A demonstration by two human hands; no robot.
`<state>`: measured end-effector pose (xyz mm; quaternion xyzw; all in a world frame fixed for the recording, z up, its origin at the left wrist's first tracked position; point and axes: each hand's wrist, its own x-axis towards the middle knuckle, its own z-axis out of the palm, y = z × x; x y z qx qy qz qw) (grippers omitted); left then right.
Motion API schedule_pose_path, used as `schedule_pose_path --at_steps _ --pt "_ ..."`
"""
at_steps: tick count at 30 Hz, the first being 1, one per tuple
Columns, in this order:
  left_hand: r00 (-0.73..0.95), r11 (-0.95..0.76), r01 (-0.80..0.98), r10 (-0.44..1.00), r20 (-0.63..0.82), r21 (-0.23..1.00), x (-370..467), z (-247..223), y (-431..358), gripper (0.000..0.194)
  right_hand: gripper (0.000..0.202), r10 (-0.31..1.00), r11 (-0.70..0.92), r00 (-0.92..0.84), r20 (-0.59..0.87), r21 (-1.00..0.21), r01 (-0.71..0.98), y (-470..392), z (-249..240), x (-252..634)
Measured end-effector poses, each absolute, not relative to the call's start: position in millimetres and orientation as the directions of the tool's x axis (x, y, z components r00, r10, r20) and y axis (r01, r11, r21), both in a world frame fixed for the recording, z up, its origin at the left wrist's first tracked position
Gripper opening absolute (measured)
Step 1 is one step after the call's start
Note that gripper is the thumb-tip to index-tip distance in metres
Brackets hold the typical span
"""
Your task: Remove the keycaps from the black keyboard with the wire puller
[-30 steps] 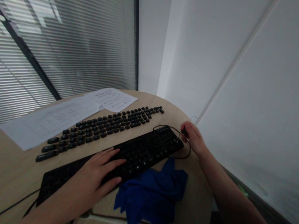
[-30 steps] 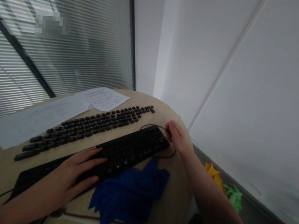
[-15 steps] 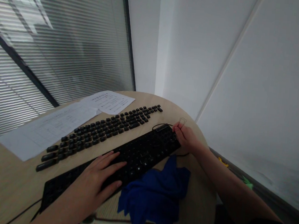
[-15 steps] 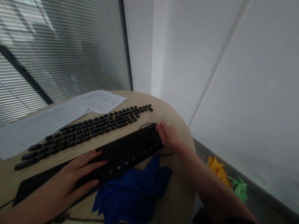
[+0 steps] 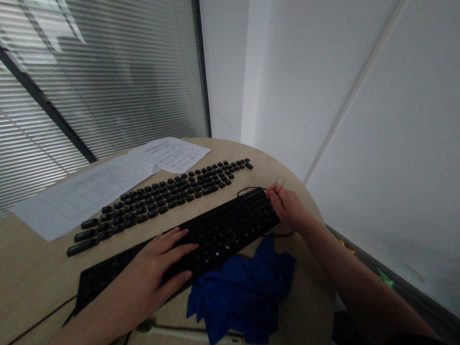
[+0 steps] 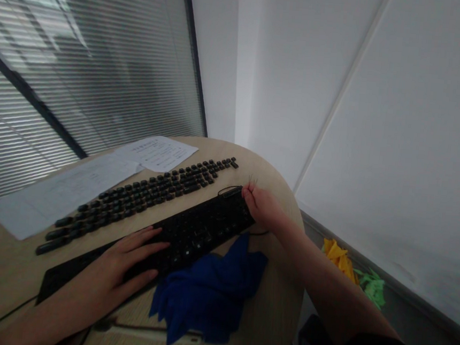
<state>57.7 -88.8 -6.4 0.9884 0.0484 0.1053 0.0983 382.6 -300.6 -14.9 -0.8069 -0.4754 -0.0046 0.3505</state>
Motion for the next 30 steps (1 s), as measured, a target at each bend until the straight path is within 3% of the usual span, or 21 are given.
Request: schedule_pose_path --at_steps 5,12,17,26,30 --pt "0.975 -0.972 0.089 0.130 0.181 0.216 57.2 -5.4 -91.3 0.042 0.024 0.790 -0.292 0.519 0.325 -0.545 0.786 -300.4 -19.1 383.7" --pt "0.975 -0.969 0.090 0.133 0.178 0.230 56.1 -5.2 -92.0 0.042 0.023 0.745 -0.211 0.555 0.370 -0.659 0.722 -304.5 -26.5 383.2" --pt "0.979 -0.970 0.079 0.119 0.167 0.231 57.5 -2.1 -91.9 0.042 0.021 0.766 -0.217 0.534 0.359 -0.637 0.740 -302.8 -26.3 382.9" --pt "0.974 -0.969 0.075 0.122 0.191 0.237 57.9 -3.8 -91.8 0.042 0.037 0.680 -0.136 0.663 0.312 -0.835 0.533 -307.1 -37.7 393.2" --pt "0.981 -0.967 0.077 0.116 0.153 0.243 59.2 -1.6 -92.1 0.043 0.037 0.679 -0.151 0.665 0.313 -0.826 0.543 -307.2 -38.8 396.7"
